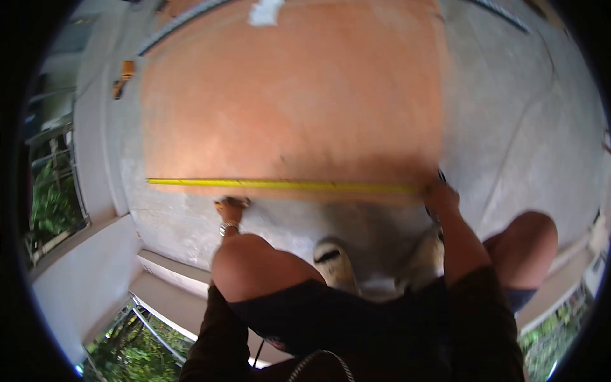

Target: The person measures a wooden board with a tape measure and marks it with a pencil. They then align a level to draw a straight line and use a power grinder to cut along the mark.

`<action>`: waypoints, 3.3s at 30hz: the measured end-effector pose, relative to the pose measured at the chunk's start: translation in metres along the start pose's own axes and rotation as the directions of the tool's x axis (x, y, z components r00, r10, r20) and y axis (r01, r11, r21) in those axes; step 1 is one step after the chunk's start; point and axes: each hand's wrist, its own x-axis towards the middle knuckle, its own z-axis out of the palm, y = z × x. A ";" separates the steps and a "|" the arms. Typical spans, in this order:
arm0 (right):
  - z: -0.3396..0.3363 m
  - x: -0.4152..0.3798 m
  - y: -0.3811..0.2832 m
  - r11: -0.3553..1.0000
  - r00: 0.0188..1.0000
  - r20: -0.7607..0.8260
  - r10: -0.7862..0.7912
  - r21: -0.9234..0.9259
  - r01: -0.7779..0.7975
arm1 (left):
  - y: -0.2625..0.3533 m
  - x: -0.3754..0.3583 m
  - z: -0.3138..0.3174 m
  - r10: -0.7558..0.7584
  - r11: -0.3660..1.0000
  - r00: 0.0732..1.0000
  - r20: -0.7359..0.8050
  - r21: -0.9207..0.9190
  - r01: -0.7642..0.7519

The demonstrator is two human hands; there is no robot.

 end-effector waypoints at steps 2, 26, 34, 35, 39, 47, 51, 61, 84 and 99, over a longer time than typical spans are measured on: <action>0.003 -0.001 0.004 0.999 0.999 -0.043 0.027 0.042 -0.025 | -0.010 0.007 -0.001 0.067 0.997 0.998 0.016 -0.027 -0.066; 0.005 -0.008 0.007 0.982 0.998 -0.056 0.033 0.185 -0.023 | 0.319 -0.234 0.026 0.941 0.303 0.321 0.110 -0.700 -0.647; 0.004 -0.010 0.002 0.983 0.997 -0.041 0.066 0.173 -0.058 | 0.348 -0.241 0.055 0.876 0.335 0.482 0.005 -0.725 -0.601; 0.003 -0.011 0.003 0.985 0.997 -0.051 0.064 0.161 -0.055 | 0.349 -0.243 0.058 0.871 0.331 0.492 -0.013 -0.724 -0.605; 0.010 -0.004 0.007 0.986 0.995 -0.041 0.094 0.143 -0.087 | 0.350 -0.250 0.064 0.850 0.317 0.520 -0.086 -0.706 -0.634; 0.016 0.001 0.012 0.985 0.995 -0.052 0.087 0.151 -0.078 | 0.347 -0.248 0.076 0.878 0.306 0.475 -0.067 -0.685 -0.661; 0.009 -0.002 0.008 0.984 0.996 -0.031 0.087 0.161 -0.081 | 0.349 -0.247 0.080 0.886 0.244 0.444 -0.134 -0.681 -0.691; 0.006 -0.004 0.005 0.984 0.995 -0.036 0.097 0.153 -0.091 | 0.351 -0.248 0.083 0.904 0.200 0.396 -0.160 -0.659 -0.725; 0.005 -0.003 0.004 0.982 0.991 -0.023 0.133 0.136 -0.129 | 0.352 -0.251 0.084 0.898 0.249 0.420 -0.132 -0.634 -0.732; 0.007 0.000 0.006 0.986 0.991 -0.043 0.128 0.114 -0.122 | 0.355 -0.251 0.082 0.893 0.271 0.438 -0.105 -0.651 -0.709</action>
